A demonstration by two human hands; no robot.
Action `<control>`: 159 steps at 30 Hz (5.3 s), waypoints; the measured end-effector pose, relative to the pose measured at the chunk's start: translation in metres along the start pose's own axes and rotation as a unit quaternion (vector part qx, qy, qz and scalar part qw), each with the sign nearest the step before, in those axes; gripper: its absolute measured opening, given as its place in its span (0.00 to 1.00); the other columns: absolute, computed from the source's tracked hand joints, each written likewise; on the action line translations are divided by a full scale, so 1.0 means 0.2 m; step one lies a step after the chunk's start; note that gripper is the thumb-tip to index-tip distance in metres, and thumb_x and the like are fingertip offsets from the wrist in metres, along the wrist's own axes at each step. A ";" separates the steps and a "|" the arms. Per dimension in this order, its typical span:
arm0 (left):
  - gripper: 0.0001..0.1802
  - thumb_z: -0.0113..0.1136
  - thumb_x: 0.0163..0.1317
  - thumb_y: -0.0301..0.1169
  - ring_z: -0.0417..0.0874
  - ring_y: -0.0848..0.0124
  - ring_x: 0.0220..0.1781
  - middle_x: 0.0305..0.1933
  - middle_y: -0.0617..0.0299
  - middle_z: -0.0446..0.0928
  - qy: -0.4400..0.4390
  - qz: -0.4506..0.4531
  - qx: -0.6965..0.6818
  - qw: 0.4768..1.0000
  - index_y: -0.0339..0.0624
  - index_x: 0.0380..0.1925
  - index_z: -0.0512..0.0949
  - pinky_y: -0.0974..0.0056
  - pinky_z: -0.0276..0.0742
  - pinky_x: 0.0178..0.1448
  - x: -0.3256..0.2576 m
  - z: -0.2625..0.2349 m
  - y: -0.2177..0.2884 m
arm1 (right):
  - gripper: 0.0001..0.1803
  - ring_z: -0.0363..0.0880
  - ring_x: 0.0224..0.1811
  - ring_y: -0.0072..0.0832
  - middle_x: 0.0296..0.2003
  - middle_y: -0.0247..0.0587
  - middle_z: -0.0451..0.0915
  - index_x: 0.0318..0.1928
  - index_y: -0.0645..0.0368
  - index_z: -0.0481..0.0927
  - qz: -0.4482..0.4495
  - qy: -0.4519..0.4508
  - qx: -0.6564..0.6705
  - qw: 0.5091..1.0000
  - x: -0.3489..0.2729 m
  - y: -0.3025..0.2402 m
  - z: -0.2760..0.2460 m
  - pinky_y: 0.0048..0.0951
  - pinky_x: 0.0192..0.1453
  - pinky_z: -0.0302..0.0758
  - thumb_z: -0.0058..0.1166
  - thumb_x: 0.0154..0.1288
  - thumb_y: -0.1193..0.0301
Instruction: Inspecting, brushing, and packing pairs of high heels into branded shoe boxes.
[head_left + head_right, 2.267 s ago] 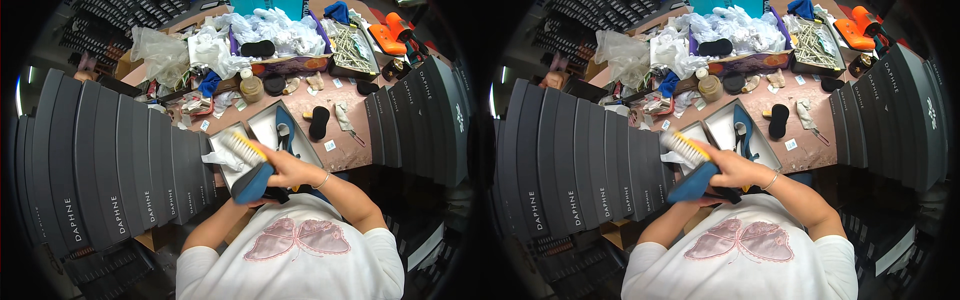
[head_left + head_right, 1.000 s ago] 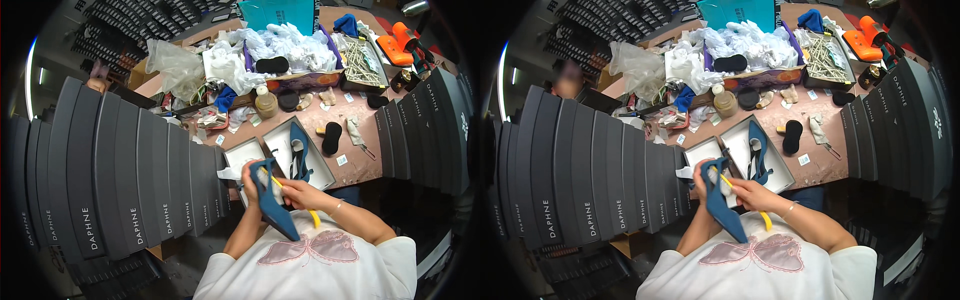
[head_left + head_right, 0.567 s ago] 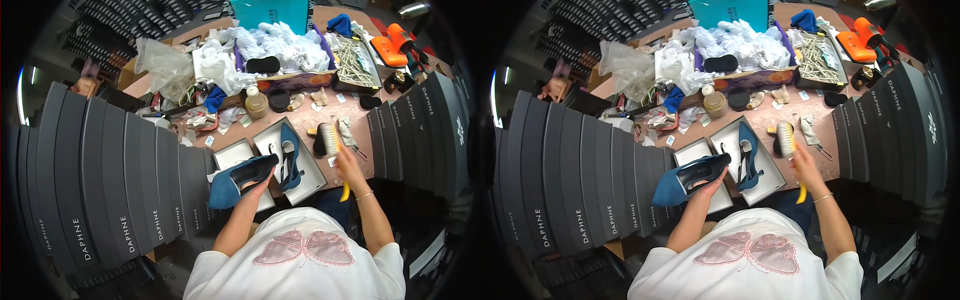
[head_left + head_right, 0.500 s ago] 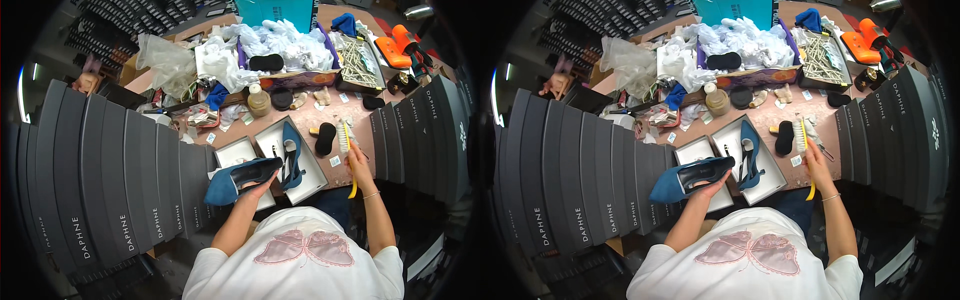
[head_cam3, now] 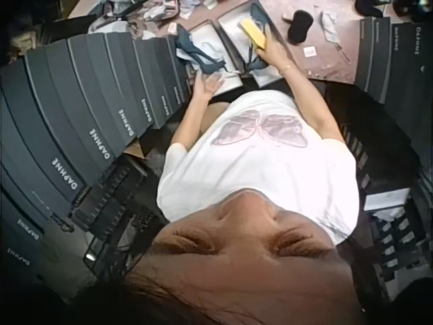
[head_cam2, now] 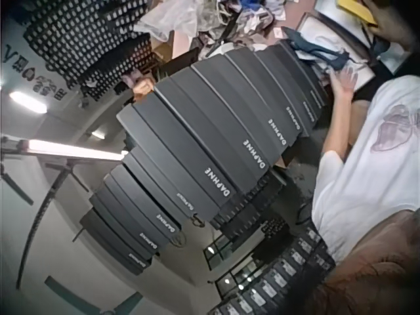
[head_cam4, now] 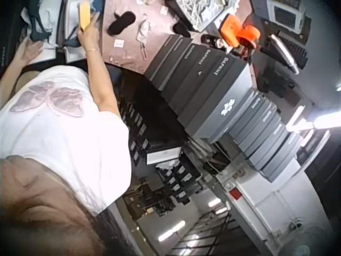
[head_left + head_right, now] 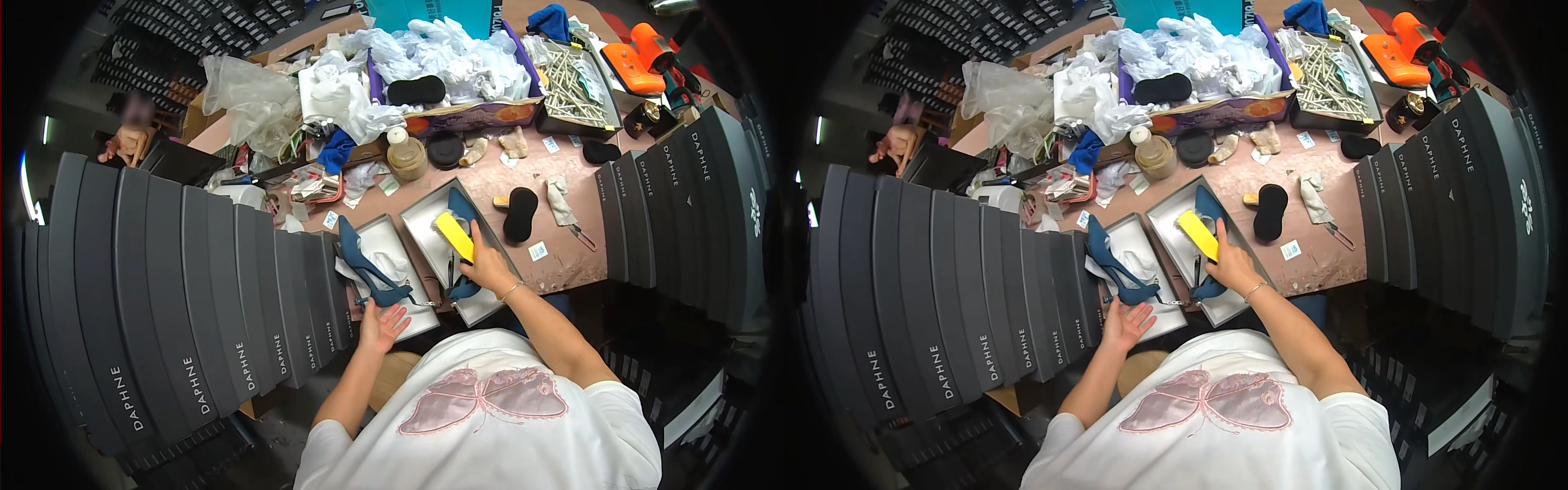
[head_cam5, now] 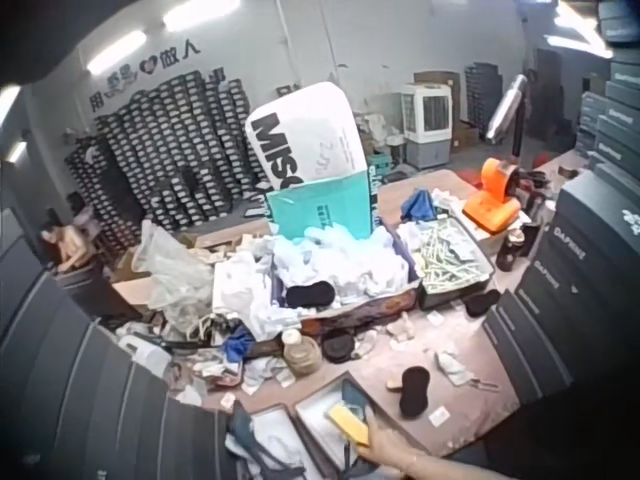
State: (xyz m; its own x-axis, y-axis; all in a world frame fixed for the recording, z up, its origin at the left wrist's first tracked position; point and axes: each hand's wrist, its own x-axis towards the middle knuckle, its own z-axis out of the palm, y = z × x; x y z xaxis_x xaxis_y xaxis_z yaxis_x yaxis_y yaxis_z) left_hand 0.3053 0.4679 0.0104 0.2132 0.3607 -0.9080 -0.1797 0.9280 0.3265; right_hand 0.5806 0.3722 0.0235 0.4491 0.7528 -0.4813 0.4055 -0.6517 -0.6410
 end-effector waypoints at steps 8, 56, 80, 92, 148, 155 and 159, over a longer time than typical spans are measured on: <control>0.37 0.43 0.67 0.59 0.77 0.52 0.57 0.56 0.46 0.74 -0.321 -0.152 0.064 0.933 0.36 0.58 0.69 0.47 0.73 0.62 -0.19 0.26 -0.19 | 0.44 0.77 0.51 0.54 0.52 0.64 0.73 0.71 0.61 0.49 -0.235 0.056 0.163 0.957 -0.28 -0.08 -0.14 0.38 0.54 0.73 0.51 0.52 0.79; 0.23 0.45 0.68 0.51 0.79 0.56 0.55 0.52 0.55 0.78 -0.202 -0.211 0.043 0.955 0.45 0.47 0.77 0.44 0.74 0.58 -0.11 0.75 -0.34 | 0.43 0.60 0.67 0.58 0.67 0.65 0.56 0.71 0.54 0.55 0.013 0.207 -0.142 0.968 -0.23 0.46 -0.68 0.48 0.66 0.63 0.61 0.60 0.59; 0.22 0.60 0.65 0.40 0.77 0.65 0.46 0.53 0.58 0.74 -0.447 0.104 0.123 0.880 0.44 0.55 0.69 0.66 0.73 0.39 -0.32 0.67 -0.22 | 0.17 0.84 0.30 0.41 0.38 0.55 0.77 0.46 0.64 0.73 0.047 -0.336 0.728 0.596 -0.46 0.15 -0.07 0.35 0.36 0.84 0.56 0.63 0.66; 0.29 0.63 0.63 0.42 0.77 0.71 0.50 0.52 0.59 0.75 -0.472 0.131 0.240 0.838 0.37 0.57 0.69 0.66 0.73 0.51 -0.22 0.56 -0.20 | 0.19 0.82 0.45 0.26 0.45 0.44 0.82 0.56 0.64 0.77 -0.051 -0.305 0.570 0.761 -0.48 0.08 -0.13 0.27 0.49 0.79 0.54 0.65 0.72; 0.13 0.44 0.72 0.35 0.82 0.63 0.31 0.33 0.55 0.77 -0.579 0.023 -0.061 0.812 0.37 0.44 0.73 0.60 0.75 0.41 -0.03 0.18 0.02 | 0.17 0.75 0.38 0.13 0.39 0.26 0.80 0.55 0.62 0.76 -0.063 -0.218 0.486 0.844 -0.34 0.10 -0.07 0.19 0.43 0.74 0.50 0.71 0.67; 0.11 0.41 0.70 0.27 0.82 0.60 0.29 0.38 0.49 0.74 -0.784 -0.257 -0.059 0.562 0.29 0.42 0.71 0.56 0.75 0.43 -0.08 0.45 -0.14 | 0.14 0.81 0.46 0.27 0.44 0.43 0.83 0.47 0.66 0.81 -0.089 -0.307 0.546 0.774 -0.44 0.14 -0.09 0.27 0.54 0.76 0.58 0.64 0.71; 0.13 0.36 0.71 0.25 0.84 0.60 0.36 0.45 0.46 0.72 -0.812 -0.273 -0.082 0.509 0.27 0.48 0.68 0.54 0.74 0.50 -0.06 0.51 -0.17 | 0.12 0.81 0.47 0.30 0.44 0.45 0.83 0.45 0.67 0.83 -0.062 -0.316 0.582 0.747 -0.44 0.17 -0.06 0.29 0.55 0.76 0.59 0.62 0.73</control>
State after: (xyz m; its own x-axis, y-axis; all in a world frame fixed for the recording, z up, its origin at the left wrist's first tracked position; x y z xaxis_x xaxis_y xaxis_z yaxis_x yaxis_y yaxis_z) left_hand 0.4059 0.4416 0.0375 0.7637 -0.2218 0.6063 0.2829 0.9591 -0.0056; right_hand 0.5642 0.2827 0.0503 -0.1483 0.9339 -0.3252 -0.7183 -0.3278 -0.6136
